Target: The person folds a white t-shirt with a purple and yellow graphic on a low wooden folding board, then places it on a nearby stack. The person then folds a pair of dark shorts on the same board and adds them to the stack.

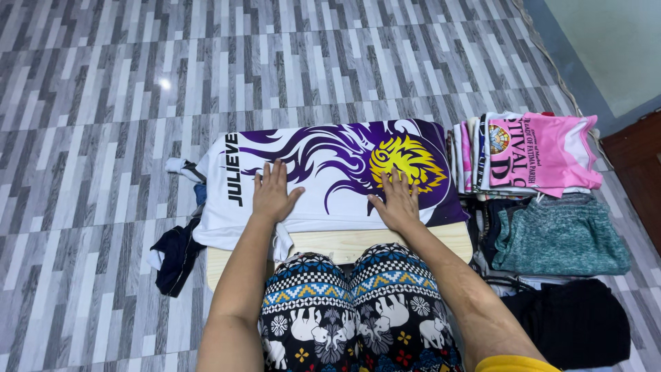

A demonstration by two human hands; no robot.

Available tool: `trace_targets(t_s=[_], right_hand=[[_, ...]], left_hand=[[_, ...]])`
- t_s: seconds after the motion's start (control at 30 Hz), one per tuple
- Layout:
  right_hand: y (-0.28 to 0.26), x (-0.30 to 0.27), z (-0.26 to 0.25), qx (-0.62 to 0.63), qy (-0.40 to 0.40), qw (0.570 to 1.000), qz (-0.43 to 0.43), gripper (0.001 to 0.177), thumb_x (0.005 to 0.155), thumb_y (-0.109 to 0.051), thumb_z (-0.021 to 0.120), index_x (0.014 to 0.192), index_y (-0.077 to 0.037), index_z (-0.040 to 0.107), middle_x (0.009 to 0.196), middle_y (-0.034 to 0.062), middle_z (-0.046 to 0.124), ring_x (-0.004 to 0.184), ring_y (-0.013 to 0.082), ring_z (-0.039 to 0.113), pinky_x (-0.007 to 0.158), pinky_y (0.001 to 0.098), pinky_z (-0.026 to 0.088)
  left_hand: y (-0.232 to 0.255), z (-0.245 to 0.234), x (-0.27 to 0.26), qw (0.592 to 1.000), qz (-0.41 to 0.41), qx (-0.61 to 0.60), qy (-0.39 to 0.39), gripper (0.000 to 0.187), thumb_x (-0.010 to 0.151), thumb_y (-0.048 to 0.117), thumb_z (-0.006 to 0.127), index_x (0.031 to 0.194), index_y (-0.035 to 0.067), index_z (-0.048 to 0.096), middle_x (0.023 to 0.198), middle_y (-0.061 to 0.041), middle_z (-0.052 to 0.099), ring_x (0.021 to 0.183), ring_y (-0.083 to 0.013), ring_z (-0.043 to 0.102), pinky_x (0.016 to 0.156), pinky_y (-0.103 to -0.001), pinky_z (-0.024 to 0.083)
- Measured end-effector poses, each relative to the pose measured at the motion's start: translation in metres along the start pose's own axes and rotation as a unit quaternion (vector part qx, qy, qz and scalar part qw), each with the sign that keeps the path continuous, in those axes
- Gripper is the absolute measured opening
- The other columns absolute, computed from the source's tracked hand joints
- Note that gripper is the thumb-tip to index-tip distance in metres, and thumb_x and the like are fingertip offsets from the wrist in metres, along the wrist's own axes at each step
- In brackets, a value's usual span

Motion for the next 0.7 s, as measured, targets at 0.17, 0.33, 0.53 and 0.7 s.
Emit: trace_targets(t_s=[0.17,0.33,0.53,0.7], right_hand=[[0.009,0.001,0.001,-0.003,0.016,1.0,0.021,0.086,0.094,-0.064,0.048,0.16,-0.013,0.029,0.169,0.0173,0.017,0.156,0.0377,0.011,0.12,0.0616,0.007],[0.011,0.0,-0.003,-0.001,0.016,0.999,0.035,0.085,0.095,-0.065,0.047,0.16,-0.013,0.029,0.169,0.0158,0.017,0.156,0.0357,0.011,0.121,0.0618,0.006],[0.028,0.001,-0.003,-0.002,0.015,0.998,0.055,0.081,0.097,-0.062,0.043,0.161,-0.014,0.027,0.17,0.0155,0.015,0.157,0.0352,0.008,0.121,0.0625,0.006],[0.056,0.002,-0.006,-0.01,0.03,0.995,0.09,0.08,0.1,-0.06,0.041,0.162,-0.013,0.024,0.17,0.018,0.012,0.157,0.0364,0.006,0.121,0.0631,0.007]], left_hand=[[-0.033,-0.001,-0.012,0.998,-0.047,0.002,0.053,0.092,0.096,0.064,0.051,0.157,-0.001,0.033,0.167,-0.018,0.025,0.155,-0.0402,0.017,0.123,-0.058,0.013],[-0.054,-0.01,-0.026,0.994,-0.086,-0.004,0.064,0.09,0.094,0.063,0.051,0.156,0.001,0.033,0.167,-0.017,0.026,0.155,-0.0386,0.017,0.123,-0.058,0.012],[-0.075,-0.013,-0.041,0.989,-0.129,-0.003,0.066,0.09,0.096,0.063,0.048,0.157,-0.001,0.03,0.167,-0.018,0.023,0.156,-0.0381,0.013,0.123,-0.057,0.009],[-0.093,-0.014,-0.053,0.977,-0.187,0.004,0.098,0.089,0.097,0.061,0.046,0.157,-0.003,0.028,0.168,-0.019,0.019,0.156,-0.0402,0.009,0.123,-0.057,0.007]])
Point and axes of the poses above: each hand's wrist, its own x-axis towards the middle knuckle, its own z-axis out of the palm, y = z × x, the point moved 4 cm from there along x, towards the middle knuckle
